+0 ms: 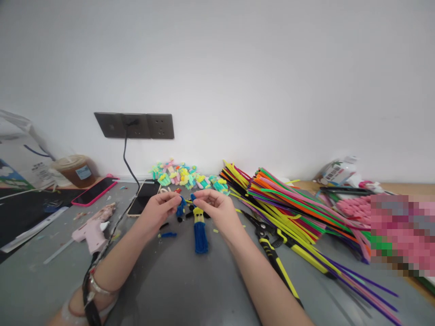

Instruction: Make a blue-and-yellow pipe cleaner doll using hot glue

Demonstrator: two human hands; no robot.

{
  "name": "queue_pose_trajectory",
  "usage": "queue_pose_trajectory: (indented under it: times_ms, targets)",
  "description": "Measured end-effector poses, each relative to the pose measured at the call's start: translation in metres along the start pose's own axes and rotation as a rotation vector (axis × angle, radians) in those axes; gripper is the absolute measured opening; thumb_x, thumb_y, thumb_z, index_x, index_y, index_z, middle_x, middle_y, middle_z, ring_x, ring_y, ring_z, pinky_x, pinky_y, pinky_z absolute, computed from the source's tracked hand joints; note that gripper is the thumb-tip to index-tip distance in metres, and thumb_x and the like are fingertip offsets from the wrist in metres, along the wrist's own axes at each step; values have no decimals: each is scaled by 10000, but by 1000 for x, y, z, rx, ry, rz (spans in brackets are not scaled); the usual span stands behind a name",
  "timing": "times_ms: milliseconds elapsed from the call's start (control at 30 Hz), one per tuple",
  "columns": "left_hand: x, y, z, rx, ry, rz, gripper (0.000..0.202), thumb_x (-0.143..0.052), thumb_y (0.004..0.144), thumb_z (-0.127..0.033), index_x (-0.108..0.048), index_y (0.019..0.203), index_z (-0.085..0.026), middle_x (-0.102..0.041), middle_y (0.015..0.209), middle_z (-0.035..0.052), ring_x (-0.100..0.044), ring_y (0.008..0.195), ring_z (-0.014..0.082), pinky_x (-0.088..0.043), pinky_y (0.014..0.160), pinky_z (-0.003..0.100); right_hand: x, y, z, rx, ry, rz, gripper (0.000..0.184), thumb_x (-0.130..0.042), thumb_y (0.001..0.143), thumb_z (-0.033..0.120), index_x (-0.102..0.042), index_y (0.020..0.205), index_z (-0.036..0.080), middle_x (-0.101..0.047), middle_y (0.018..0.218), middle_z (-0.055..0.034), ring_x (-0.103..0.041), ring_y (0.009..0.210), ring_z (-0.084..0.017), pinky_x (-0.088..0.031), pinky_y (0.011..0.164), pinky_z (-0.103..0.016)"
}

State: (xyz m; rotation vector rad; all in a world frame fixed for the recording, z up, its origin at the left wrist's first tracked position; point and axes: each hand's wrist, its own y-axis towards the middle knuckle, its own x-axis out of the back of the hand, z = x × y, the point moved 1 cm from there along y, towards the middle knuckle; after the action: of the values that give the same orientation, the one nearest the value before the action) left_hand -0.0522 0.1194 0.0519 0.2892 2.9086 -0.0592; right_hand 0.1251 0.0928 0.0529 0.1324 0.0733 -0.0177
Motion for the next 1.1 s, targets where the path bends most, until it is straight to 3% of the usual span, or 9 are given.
queue_pose_trajectory:
  times_ms: [333,567,867,1100]
  targets:
    - [-4,-2,1,28,25,82,358,-870,537,-462,-743,657,-150,-562,568,-8,-405,542,92,-295,525,226,-4,-1,-2,-22,38,58,287,-829,651,403,-730,835,206,-701,772,-19,-617,736,-169,-487,717,-312]
    - [-4,-3,-1,32,0,65,365,-877,527,-459,-740,660,-148,-564,582,-10,-413,544,87,-296,535,230,0,-1,2,-54,125,37,309,-826,664,386,-712,887,204,-651,739,9,-631,714,-161,-486,715,-309]
    - [0,0,-1,21,-23,30,417,-886,504,-490,-732,672,-140,-537,557,-28,-418,538,84,-301,549,230,4,1,3,73,52,-21,269,-814,668,331,-706,883,210,-737,946,-47,-672,901,-198,-524,835,-333]
    - [-2,-3,-4,20,-15,44,415,-876,519,-495,-710,651,-138,-523,541,-37,-409,538,80,-294,547,224,4,0,8,91,-65,4,215,-757,712,348,-742,868,200,-763,857,-44,-699,789,-193,-550,725,-314]
